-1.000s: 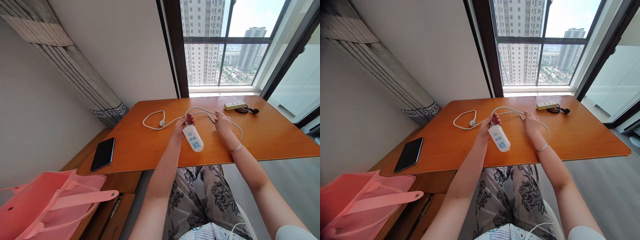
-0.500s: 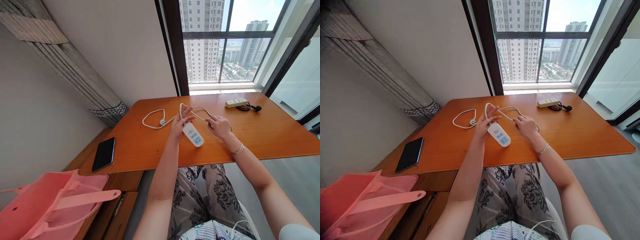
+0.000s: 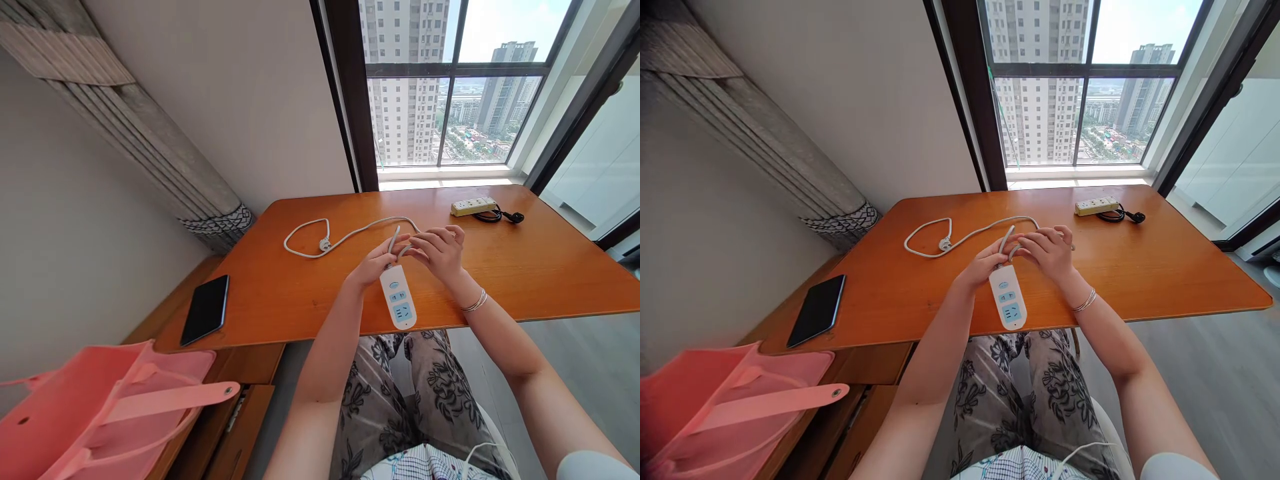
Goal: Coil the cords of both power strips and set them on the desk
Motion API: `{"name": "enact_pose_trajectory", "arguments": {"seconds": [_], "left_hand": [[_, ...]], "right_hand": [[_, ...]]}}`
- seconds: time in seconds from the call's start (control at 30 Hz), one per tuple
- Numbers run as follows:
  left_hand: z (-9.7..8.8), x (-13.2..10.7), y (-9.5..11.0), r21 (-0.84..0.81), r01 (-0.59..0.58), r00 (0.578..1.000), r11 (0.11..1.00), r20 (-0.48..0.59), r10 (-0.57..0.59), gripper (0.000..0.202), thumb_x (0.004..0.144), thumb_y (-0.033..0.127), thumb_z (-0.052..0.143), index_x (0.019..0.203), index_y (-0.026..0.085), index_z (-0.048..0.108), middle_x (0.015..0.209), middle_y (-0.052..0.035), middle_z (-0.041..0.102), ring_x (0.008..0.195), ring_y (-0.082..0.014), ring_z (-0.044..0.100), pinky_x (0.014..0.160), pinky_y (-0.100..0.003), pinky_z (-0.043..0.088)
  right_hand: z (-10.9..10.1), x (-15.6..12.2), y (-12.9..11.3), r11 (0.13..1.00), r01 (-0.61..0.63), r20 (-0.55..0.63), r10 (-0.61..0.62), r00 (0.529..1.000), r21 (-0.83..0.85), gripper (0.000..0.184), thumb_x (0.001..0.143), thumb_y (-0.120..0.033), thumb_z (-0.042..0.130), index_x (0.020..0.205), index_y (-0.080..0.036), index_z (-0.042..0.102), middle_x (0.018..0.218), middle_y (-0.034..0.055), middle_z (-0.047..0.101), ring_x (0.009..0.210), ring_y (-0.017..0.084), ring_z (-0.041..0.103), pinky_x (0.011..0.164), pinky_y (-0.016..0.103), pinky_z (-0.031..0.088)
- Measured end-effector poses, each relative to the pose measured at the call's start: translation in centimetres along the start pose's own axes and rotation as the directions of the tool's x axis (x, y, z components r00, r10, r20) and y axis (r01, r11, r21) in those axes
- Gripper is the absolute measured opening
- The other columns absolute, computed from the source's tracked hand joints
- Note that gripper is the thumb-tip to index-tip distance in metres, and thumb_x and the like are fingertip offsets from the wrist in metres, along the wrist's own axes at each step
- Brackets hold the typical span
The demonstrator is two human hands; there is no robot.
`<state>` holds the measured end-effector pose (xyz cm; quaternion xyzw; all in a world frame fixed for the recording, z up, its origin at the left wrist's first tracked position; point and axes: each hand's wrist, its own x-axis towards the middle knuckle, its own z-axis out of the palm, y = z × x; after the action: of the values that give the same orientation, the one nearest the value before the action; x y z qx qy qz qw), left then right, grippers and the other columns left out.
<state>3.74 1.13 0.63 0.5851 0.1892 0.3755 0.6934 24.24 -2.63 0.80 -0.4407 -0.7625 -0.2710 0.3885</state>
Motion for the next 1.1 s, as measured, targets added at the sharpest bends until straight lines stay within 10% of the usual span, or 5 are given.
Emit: {"name": "enact_pose_trajectory", "arguments": {"seconds": [0.2, 0.63, 0.87, 1.1], "left_hand": [[0.8, 0.2, -0.2, -0.024, 0.041, 0.995, 0.999, 0.095, -0.038, 0.047, 0.066, 0.016, 0.064, 0.113, 0.020, 0.065, 0.080, -0.0017, 0.072, 0.070, -0.0179, 0.066, 0.071, -0.031, 0.046], [2.2, -0.6, 0.5, -0.147, 0.224, 0.943, 0.963, 0.284, -0.176, 0.031, 0.075, 0.041, 0.073, 0.084, 0.015, 0.059, 0.061, -0.0029, 0.063, 0.054, -0.0162, 0.060, 0.062, -0.033, 0.057], [2.5, -1.8, 2.6, -0.593, -0.025, 0.990, 0.805, -0.124, -0.060, 0.029, 0.085, 0.029, 0.055, 0.069, 0.023, 0.032, 0.051, 0.0068, 0.035, 0.041, -0.0092, 0.038, 0.041, -0.018, 0.042], [2.5, -1.7, 2.4, -0.579, -0.006, 0.992, 0.815, -0.107, -0.068, 0.026, 0.086, 0.030, 0.057, 0.073, 0.022, 0.036, 0.060, 0.0051, 0.042, 0.043, -0.0080, 0.035, 0.043, -0.020, 0.042]], "right_hand": [[0.4, 0.3, -0.1, 0.996, -0.074, -0.023, 0.075, 0.997, 0.044, 0.027, 0.093, -0.050, 0.062, 0.113, -0.036, 0.074, 0.112, 0.0030, 0.074, 0.103, 0.022, 0.062, 0.106, 0.044, 0.022], [0.0, 1.1, 0.7, 0.837, -0.174, -0.079, 0.250, 0.965, 0.519, 0.037, 0.098, -0.044, 0.051, 0.126, -0.026, 0.067, 0.125, 0.0115, 0.066, 0.116, 0.025, 0.062, 0.098, 0.041, 0.051], [1.6, 0.4, 2.5, 0.535, -0.506, 0.215, 0.514, 0.831, 0.677, 0.046, 0.096, -0.055, 0.049, 0.122, -0.020, 0.063, 0.093, 0.0073, 0.070, 0.089, 0.021, 0.066, 0.086, 0.039, 0.053], [2.1, 0.3, -0.4, 0.273, -0.517, 0.368, 0.448, 0.815, 0.811, 0.054, 0.094, -0.065, 0.046, 0.111, -0.019, 0.068, 0.069, -0.0020, 0.049, 0.063, 0.013, 0.047, 0.062, 0.028, 0.044]]}}
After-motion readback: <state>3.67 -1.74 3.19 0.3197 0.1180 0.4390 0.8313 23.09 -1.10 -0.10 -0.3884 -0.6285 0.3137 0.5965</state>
